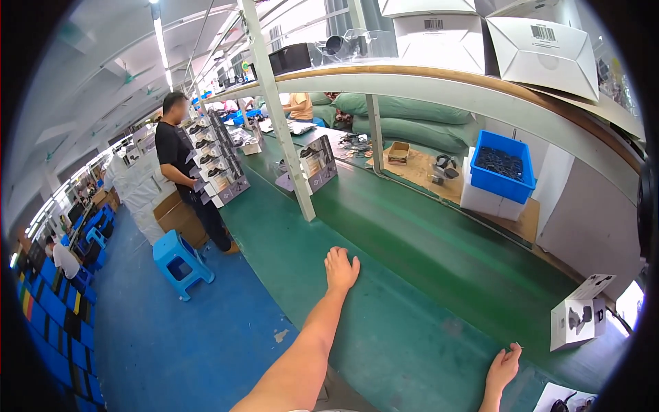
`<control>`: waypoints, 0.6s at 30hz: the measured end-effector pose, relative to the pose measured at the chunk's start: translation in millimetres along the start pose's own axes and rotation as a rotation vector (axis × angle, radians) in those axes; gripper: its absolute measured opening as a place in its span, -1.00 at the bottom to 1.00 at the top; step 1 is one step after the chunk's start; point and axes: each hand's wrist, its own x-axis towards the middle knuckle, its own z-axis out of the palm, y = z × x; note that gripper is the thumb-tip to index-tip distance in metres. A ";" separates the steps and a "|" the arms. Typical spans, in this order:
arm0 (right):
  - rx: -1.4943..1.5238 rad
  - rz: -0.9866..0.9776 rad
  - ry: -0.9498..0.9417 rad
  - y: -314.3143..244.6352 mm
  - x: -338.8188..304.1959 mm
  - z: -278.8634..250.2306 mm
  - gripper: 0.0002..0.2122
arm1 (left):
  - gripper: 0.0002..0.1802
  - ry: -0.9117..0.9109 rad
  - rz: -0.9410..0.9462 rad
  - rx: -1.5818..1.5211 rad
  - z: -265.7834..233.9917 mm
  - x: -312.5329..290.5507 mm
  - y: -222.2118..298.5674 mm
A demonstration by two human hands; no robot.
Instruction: Packaging electronic gimbals into boxes with foam inserts and manuals on an assembly line.
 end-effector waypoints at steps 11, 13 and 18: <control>-0.011 -0.027 -0.009 -3.8 2.3 -1.9 -0.70 | -0.58 -0.013 -0.029 0.004 1.1 3.0 -1.0; -0.013 -0.027 -0.014 -5.5 1.3 -3.5 -0.70 | -0.59 -0.002 -0.015 -0.001 0.0 2.9 -2.5; -0.028 -0.034 -0.018 -6.0 1.6 -2.2 -0.71 | -0.59 0.010 -0.011 -0.001 0.6 3.0 -5.1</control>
